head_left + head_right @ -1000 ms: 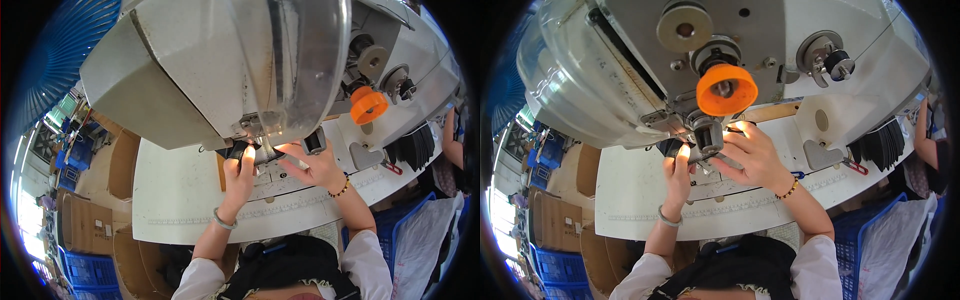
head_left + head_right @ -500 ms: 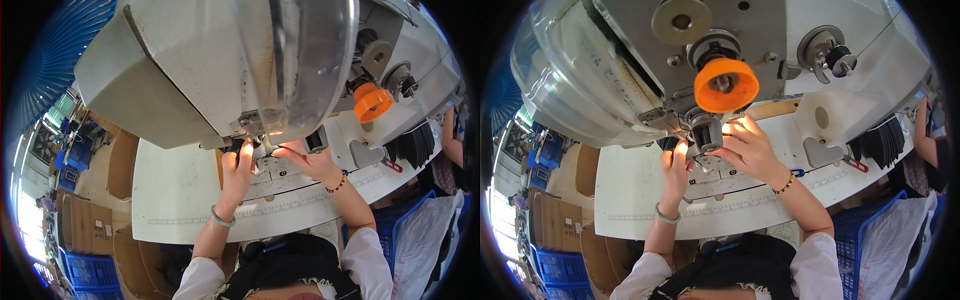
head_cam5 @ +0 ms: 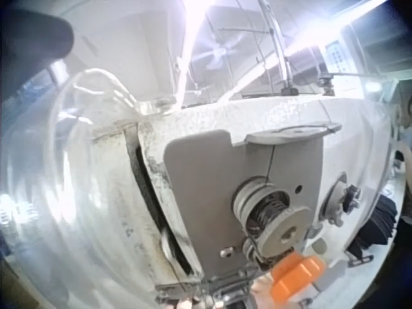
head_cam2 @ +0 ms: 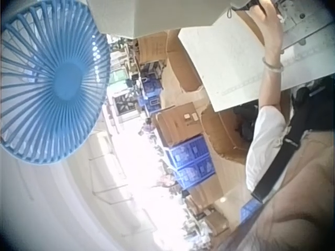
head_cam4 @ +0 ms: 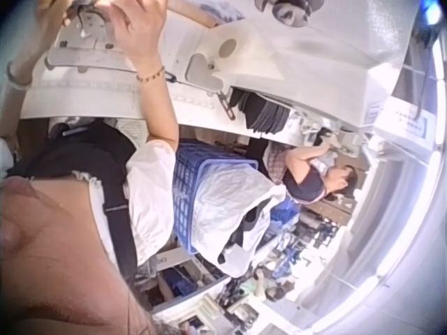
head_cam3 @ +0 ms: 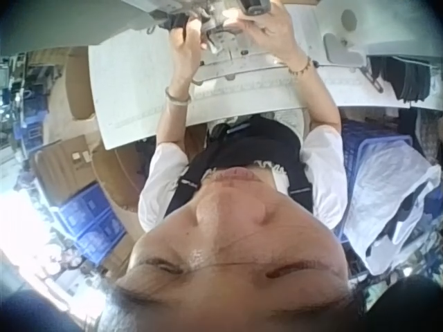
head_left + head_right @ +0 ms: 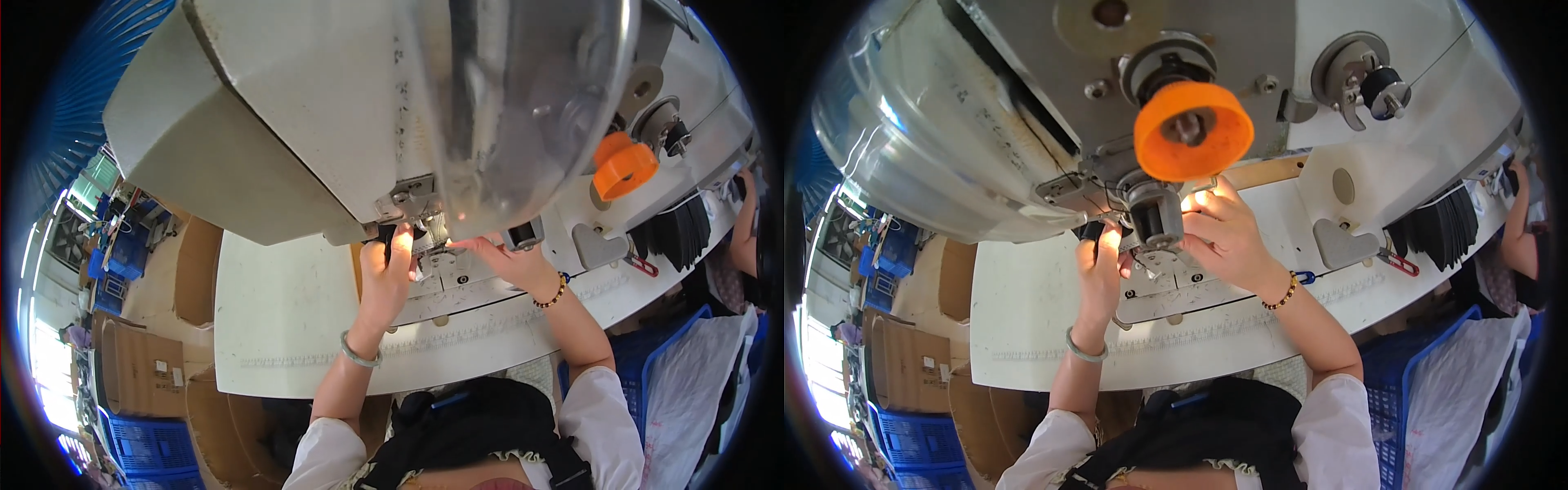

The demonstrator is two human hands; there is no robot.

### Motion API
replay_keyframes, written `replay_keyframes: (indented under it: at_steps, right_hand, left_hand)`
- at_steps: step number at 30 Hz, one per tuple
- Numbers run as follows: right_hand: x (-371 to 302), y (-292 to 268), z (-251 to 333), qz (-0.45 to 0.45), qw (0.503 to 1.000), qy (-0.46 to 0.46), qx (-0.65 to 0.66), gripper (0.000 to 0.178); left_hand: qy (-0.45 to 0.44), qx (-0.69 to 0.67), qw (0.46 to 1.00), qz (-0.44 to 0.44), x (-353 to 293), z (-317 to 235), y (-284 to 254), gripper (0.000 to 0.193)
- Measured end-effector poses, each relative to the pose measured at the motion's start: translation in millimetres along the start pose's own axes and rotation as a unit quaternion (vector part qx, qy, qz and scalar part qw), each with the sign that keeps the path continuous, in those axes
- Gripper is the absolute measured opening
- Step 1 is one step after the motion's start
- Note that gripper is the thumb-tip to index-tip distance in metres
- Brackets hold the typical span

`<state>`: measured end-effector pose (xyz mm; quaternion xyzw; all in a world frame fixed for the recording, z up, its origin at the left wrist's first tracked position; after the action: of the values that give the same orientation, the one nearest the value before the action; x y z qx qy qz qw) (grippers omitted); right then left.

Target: Stitching components of a black shoe upper using an industrial sewing machine.

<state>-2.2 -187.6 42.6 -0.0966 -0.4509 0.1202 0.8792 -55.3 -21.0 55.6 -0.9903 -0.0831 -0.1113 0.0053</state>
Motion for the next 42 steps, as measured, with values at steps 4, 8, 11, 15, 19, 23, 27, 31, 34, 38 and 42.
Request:
replay_keyframes:
  at_steps: [4,8,11,15,19,23,27,31,34,38,42]
  right_hand:
    - [3,0,4,-0.008,1.0,0.005,0.014,0.022]
    - [10,-2,8,-0.004,0.999,0.025,0.022,0.021]
    - [10,-2,10,0.0,1.0,0.02,0.005,0.021]
    - [8,-2,8,-0.001,0.998,-0.017,-0.054,0.02]
    - [9,0,19,0.003,0.998,-0.031,-0.061,0.018]
    - [11,1,25,-0.014,0.998,-0.021,-0.056,0.015]
    - [8,2,21,-0.008,0.997,-0.004,-0.07,0.012]
    - [6,0,22,-0.002,0.992,-0.013,-0.124,0.012]
    - [3,1,15,0.0,0.994,-0.01,-0.108,0.016]
    - [3,0,10,0.001,0.993,-0.048,-0.106,0.02]
    - [2,3,11,0.006,0.995,-0.031,-0.09,0.021]
  left_hand:
    - [-0.004,-0.012,1.0,0.007,3,0,1,0.019]
    - [0.003,-0.016,1.0,0.015,9,1,0,0.02]
    - [0.009,-0.011,1.0,0.012,11,0,1,0.024]
    - [0.002,-0.002,1.0,0.018,15,3,-3,0.029]
    - [-0.002,-0.02,0.999,0.027,18,5,-4,0.025]
    - [0.013,-0.038,0.998,0.041,19,0,-4,0.026]
    - [0.008,-0.064,0.997,0.044,23,-4,-2,0.027]
    - [0.022,-0.05,0.997,0.056,25,7,-6,0.027]
    - [0.012,-0.059,0.997,0.052,24,4,-2,0.028]
    - [0.015,-0.072,0.996,0.051,23,2,0,0.027]
    - [0.023,-0.062,0.996,0.053,24,6,-3,0.026]
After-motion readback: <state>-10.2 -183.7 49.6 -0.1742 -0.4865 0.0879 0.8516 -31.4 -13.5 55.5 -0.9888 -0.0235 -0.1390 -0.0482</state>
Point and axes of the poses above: each hand's wrist, its own x-axis towards the middle knuckle, its own y-axis out of the palm, z = x × y, the point moved 4 cm from there along x, towards the middle knuckle, and after that the axes turned 1 degree about -x, right-handed, at the moved point
